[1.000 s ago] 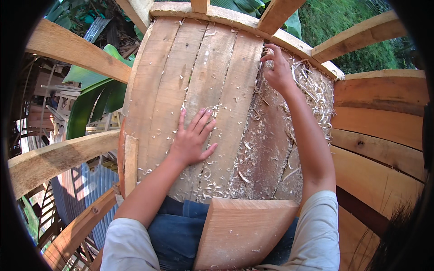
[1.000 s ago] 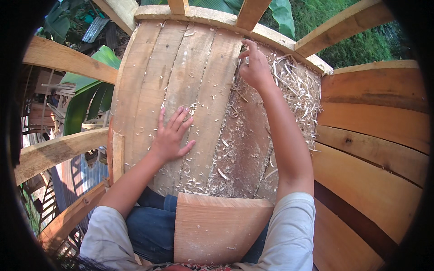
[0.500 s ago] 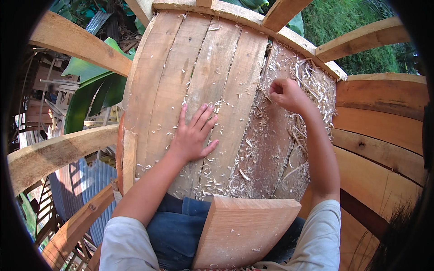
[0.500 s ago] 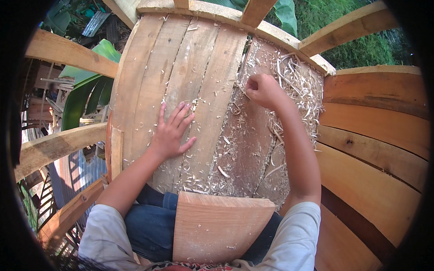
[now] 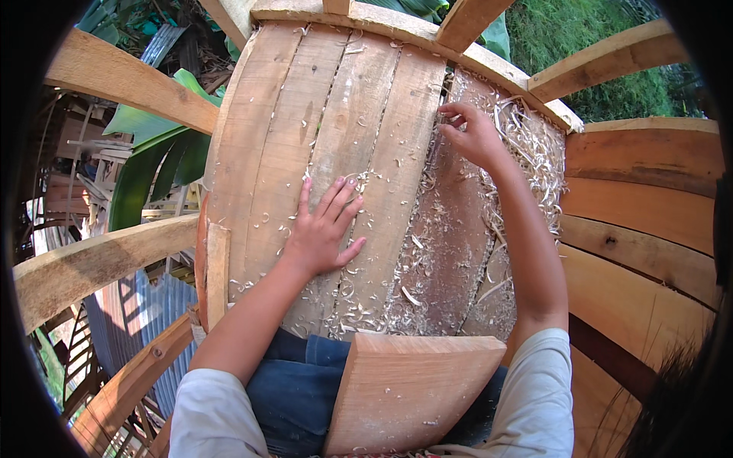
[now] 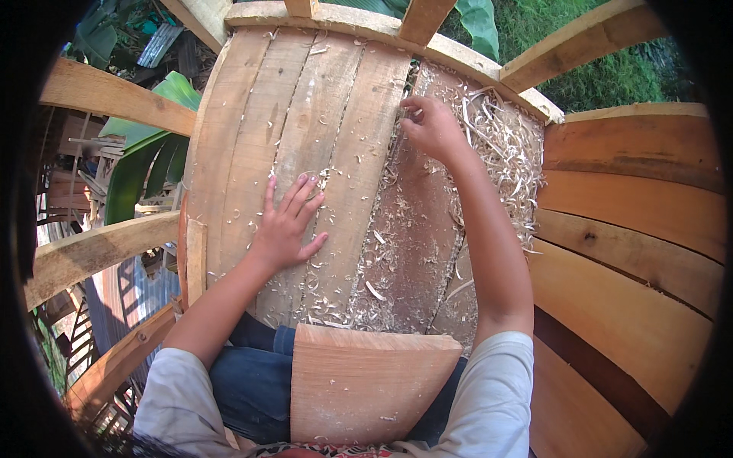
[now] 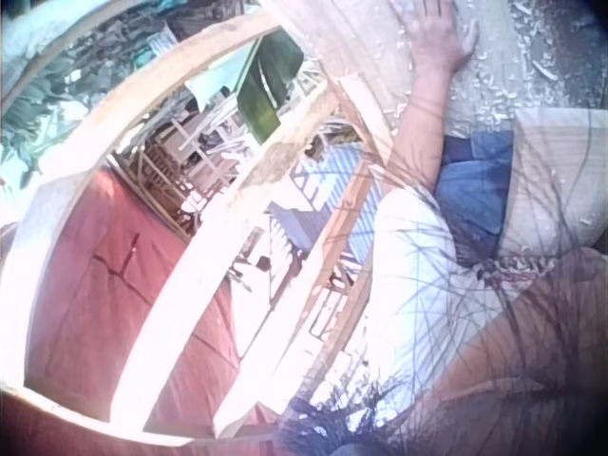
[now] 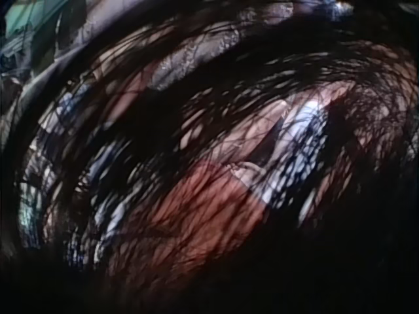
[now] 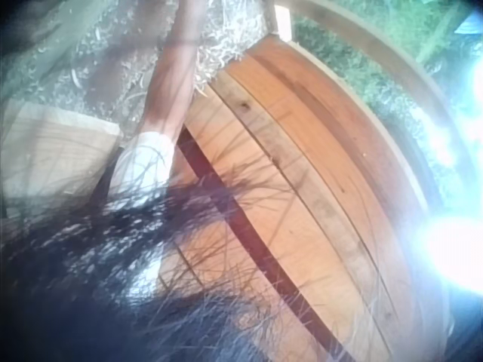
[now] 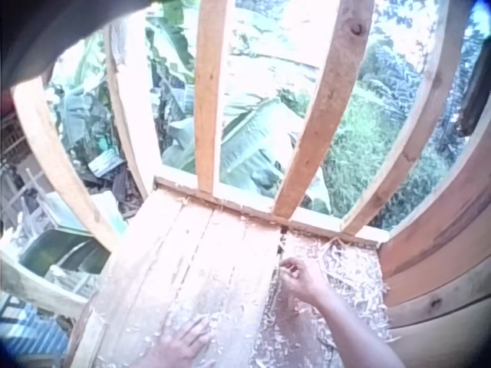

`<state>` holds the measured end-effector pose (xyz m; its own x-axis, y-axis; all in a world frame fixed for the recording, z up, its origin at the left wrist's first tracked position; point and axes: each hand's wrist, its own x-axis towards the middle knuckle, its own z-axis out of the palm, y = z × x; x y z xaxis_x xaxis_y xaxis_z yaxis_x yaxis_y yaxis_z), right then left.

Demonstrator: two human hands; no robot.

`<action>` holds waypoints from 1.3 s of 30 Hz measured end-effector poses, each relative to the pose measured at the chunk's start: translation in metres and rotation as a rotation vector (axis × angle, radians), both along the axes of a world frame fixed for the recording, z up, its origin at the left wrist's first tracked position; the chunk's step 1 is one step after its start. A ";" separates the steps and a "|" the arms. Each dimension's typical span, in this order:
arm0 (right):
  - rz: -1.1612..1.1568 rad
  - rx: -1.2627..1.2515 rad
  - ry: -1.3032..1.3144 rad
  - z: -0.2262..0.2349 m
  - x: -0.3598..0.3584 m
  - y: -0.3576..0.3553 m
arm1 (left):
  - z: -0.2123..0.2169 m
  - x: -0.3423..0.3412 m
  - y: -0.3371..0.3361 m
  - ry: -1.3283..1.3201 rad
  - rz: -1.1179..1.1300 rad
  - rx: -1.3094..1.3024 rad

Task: The person repeatedly wipes and sweeps wood shavings off the interior surface of a large wooden barrel using both hands. The person moves the shavings toward the center and then out of the barrel, continuing the cleaning motion throughout the clip.

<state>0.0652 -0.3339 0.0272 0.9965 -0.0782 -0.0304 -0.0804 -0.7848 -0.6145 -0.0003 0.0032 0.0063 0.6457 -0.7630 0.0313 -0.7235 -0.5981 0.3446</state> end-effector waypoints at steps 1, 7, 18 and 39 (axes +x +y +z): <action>-0.065 -0.033 0.007 0.000 -0.001 -0.004 | 0.000 0.000 0.000 0.000 0.000 -0.002; -0.286 -0.298 -0.160 -0.009 0.003 -0.007 | -0.001 0.001 -0.001 -0.009 0.006 0.014; -0.342 -0.169 -0.024 -0.009 0.045 -0.011 | 0.000 0.002 0.001 -0.006 0.003 0.003; -0.377 0.414 0.491 0.002 0.048 -0.028 | -0.004 0.001 0.000 -0.013 0.007 -0.013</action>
<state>0.1129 -0.3624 0.0291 0.7683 -0.2973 -0.5668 -0.6400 -0.3618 -0.6778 0.0002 0.0033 0.0020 0.6501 -0.7583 0.0493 -0.7241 -0.5985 0.3428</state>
